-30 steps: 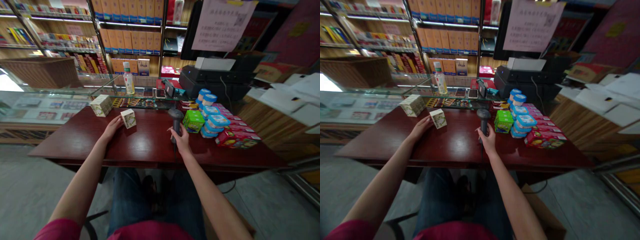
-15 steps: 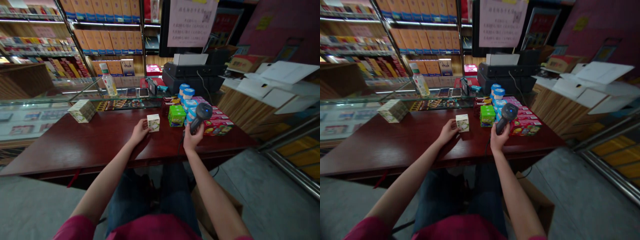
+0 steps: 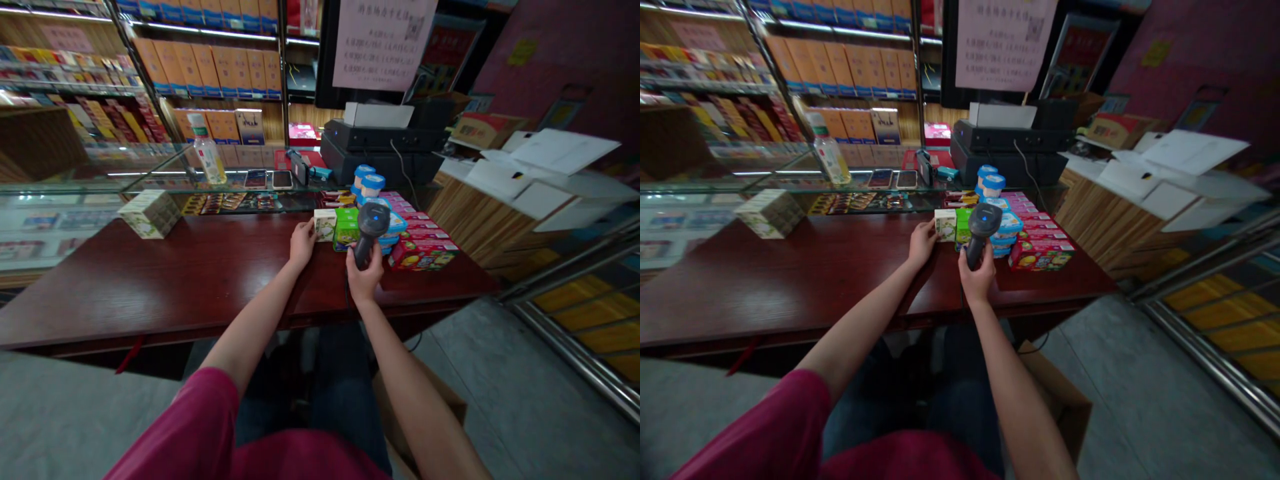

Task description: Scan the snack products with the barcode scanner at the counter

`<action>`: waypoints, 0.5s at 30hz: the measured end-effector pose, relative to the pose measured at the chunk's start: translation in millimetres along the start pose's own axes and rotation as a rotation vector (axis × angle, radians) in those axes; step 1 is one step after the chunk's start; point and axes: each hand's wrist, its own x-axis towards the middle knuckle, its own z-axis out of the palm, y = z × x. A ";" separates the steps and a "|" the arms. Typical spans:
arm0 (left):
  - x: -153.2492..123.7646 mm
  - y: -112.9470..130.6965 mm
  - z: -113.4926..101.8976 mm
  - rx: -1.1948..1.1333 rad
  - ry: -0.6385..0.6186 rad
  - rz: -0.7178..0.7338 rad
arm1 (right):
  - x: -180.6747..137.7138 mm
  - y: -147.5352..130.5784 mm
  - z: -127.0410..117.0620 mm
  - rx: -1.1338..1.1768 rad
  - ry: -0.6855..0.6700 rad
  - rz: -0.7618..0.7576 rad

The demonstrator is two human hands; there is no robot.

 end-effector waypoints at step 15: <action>-26.8 -117.3 -193.4 0.286 0.284 0.160 | -45.3 -38.6 133.0 0.441 -0.601 0.488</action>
